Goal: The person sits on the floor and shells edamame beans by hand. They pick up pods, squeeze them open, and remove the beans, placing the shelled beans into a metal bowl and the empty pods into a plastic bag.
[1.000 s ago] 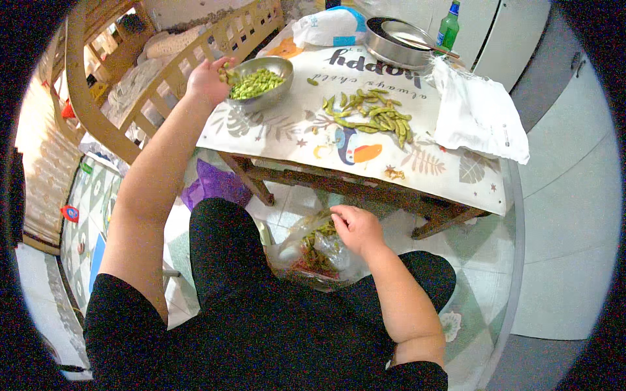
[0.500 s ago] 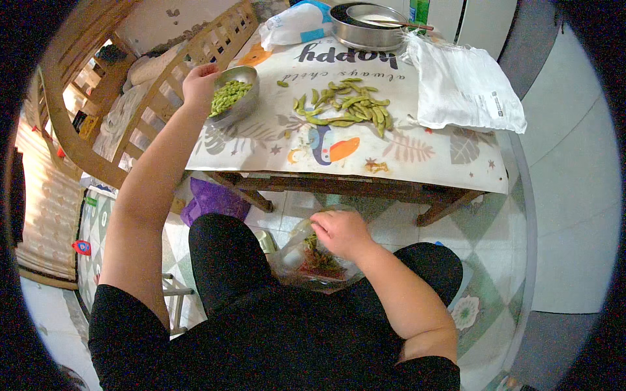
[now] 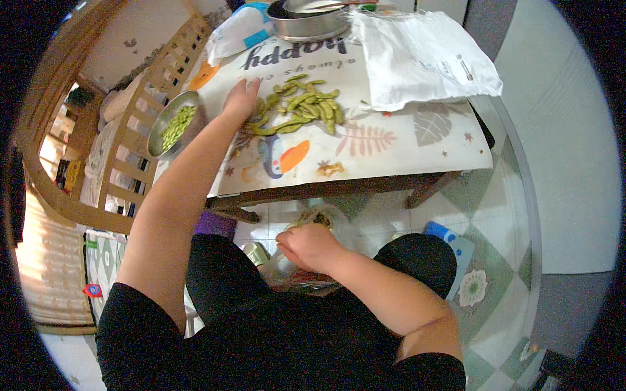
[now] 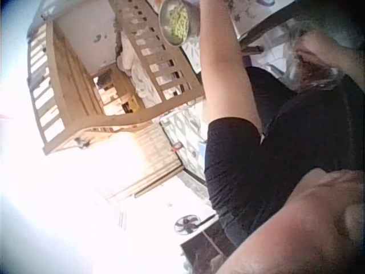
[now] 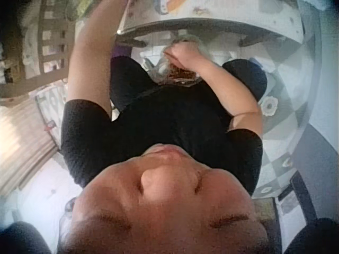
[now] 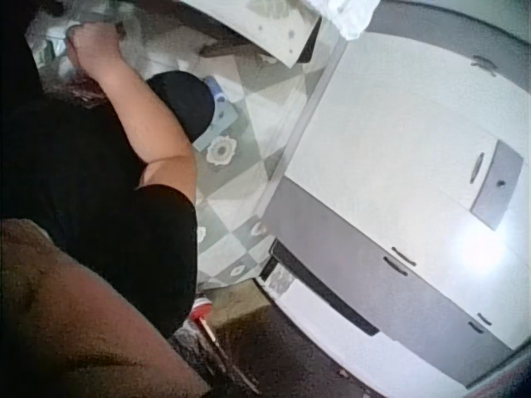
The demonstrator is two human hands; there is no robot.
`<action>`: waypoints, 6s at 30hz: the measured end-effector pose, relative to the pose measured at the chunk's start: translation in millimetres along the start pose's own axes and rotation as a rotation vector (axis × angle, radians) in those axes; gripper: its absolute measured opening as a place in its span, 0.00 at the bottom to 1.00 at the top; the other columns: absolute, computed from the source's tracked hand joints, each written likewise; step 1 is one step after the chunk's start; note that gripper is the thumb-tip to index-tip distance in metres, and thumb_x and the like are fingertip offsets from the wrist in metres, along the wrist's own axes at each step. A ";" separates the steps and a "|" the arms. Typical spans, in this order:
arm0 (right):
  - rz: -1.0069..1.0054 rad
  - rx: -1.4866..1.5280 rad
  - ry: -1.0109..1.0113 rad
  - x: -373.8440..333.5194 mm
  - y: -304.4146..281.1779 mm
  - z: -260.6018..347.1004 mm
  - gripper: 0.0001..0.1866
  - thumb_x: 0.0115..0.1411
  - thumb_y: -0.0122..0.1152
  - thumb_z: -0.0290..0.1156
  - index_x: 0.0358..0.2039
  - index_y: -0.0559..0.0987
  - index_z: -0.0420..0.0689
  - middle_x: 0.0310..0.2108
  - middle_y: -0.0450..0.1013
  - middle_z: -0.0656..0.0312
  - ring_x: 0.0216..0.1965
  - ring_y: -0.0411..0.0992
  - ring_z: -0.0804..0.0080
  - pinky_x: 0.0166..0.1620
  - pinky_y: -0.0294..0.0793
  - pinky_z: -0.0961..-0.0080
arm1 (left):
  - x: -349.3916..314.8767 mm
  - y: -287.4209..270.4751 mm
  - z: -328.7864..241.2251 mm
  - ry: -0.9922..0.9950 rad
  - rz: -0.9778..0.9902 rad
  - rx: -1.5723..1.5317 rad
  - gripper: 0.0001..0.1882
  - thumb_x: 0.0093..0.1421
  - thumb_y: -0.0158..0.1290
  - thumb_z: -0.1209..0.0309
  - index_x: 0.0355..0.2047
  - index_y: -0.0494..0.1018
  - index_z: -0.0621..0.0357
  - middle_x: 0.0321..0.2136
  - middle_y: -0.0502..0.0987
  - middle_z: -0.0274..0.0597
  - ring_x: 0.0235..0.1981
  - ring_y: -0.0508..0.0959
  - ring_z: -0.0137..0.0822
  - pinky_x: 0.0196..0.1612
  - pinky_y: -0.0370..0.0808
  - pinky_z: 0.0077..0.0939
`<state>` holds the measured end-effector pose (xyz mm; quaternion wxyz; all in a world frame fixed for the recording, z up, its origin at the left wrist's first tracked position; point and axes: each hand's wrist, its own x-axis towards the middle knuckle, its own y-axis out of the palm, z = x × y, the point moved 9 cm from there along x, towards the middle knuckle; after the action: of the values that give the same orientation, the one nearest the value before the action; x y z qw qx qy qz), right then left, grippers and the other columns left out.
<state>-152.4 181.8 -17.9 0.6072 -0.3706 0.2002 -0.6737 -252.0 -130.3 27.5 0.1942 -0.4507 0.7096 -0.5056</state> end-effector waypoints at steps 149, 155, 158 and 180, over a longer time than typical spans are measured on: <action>0.052 1.230 0.748 -34.6 95.3 -16.0 0.09 0.55 0.49 0.35 0.26 0.68 0.43 0.22 0.71 0.61 0.17 0.66 0.82 0.17 0.62 0.89 | -353.2 55.4 78.8 -0.219 0.557 -1.505 0.07 0.51 0.50 0.75 0.32 0.71 0.63 0.29 0.73 0.36 0.31 0.71 0.27 0.35 0.68 0.20; 0.099 1.305 0.788 -35.0 98.3 -10.5 0.07 0.55 0.50 0.33 0.27 0.68 0.43 0.21 0.71 0.61 0.16 0.66 0.82 0.17 0.63 0.90 | -357.3 69.7 81.5 -0.363 0.628 -1.650 0.06 0.50 0.52 0.72 0.29 0.72 0.60 0.23 0.72 0.33 0.21 0.66 0.22 0.25 0.62 0.15; 0.115 1.293 0.779 -36.0 101.3 -11.8 0.06 0.54 0.51 0.32 0.26 0.68 0.43 0.21 0.71 0.61 0.16 0.66 0.81 0.17 0.63 0.90 | -356.2 69.2 82.9 -0.345 0.602 -1.635 0.05 0.50 0.53 0.71 0.26 0.72 0.59 0.21 0.72 0.31 0.18 0.64 0.20 0.22 0.61 0.13; 0.071 1.550 0.755 -31.1 110.2 -11.1 0.06 0.54 0.49 0.31 0.23 0.68 0.46 0.17 0.69 0.63 0.14 0.64 0.80 0.16 0.61 0.88 | -358.4 59.3 71.5 -0.420 0.672 -1.765 0.05 0.51 0.52 0.71 0.25 0.70 0.59 0.20 0.72 0.34 0.18 0.65 0.21 0.21 0.59 0.12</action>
<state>-87.1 189.8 -112.4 0.6024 0.4034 -0.1159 -0.6790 -40.2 135.4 -119.5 0.0432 -0.2889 0.8767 0.3822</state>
